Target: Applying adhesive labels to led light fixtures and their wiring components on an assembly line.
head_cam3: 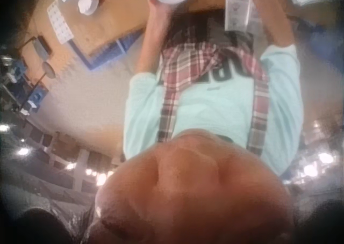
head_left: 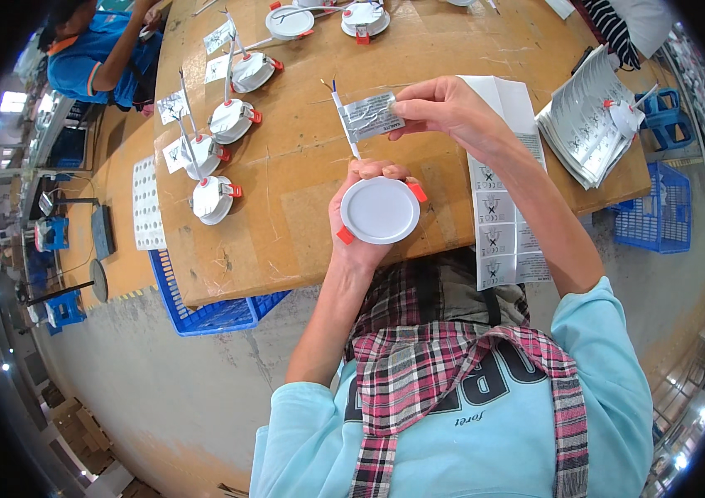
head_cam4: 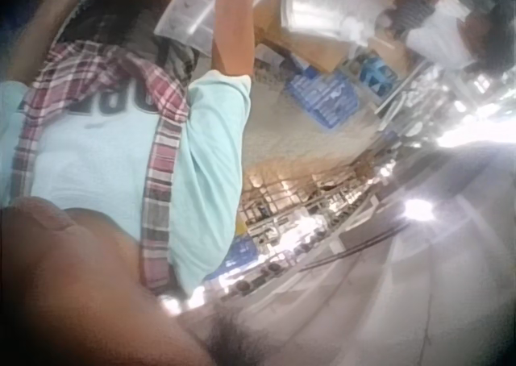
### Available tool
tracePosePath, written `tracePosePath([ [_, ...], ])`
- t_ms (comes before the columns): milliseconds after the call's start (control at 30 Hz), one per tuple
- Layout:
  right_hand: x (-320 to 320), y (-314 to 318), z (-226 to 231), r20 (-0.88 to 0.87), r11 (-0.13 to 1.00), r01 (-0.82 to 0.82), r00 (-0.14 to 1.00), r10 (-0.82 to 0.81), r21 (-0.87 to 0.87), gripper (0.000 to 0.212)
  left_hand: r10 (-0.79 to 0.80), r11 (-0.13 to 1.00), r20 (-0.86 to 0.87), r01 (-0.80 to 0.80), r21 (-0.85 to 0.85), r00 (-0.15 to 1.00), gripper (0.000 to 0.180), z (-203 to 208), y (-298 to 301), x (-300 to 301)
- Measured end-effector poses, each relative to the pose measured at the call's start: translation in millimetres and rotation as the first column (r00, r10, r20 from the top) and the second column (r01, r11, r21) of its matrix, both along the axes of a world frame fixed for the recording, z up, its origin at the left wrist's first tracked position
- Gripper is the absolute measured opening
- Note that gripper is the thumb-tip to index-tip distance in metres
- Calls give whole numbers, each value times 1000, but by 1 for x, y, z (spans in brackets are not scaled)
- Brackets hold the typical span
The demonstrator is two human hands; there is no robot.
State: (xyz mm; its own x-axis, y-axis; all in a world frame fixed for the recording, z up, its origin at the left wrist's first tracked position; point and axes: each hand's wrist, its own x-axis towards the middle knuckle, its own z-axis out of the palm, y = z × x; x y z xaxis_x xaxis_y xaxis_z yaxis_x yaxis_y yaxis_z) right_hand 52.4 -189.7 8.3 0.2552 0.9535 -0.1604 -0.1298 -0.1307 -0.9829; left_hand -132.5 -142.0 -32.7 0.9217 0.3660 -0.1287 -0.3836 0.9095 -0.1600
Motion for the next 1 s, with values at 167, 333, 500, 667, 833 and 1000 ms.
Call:
tracePosePath([
  [167, 0, -5, -3, -5, 998, -18, 1000, 19, 54, 28, -2, 999, 11, 3, -54, 1000, 3, -2, 1, -1],
  [333, -1, -2, -3, -16, 999, 22, 1000, -21, 38, 31, 21, 999, -36, -20, 40, 999, 3, 0, 0, -1],
  [500, -1, -6, -3, 60, 999, -28, 998, 26, 44, 33, 16, 1000, -9, -16, -2, 1000, 4, 1, 1, -3],
  [667, -5, -4, 0, -53, 998, 13, 999, -10, 69, 33, 18, 996, -72, -11, 87, 997, 5, -1, 0, -2],
  [833, -16, 8, -9, 2, 999, 42, 999, -42, -29, 30, -29, 993, -97, 40, 112, 995, 8, 1, -7, 2],
  [1000, -13, 2, -8, -52, 999, -49, 997, 48, -23, 28, -50, 997, -42, 52, 59, 998, 13, 0, -5, -2],
])
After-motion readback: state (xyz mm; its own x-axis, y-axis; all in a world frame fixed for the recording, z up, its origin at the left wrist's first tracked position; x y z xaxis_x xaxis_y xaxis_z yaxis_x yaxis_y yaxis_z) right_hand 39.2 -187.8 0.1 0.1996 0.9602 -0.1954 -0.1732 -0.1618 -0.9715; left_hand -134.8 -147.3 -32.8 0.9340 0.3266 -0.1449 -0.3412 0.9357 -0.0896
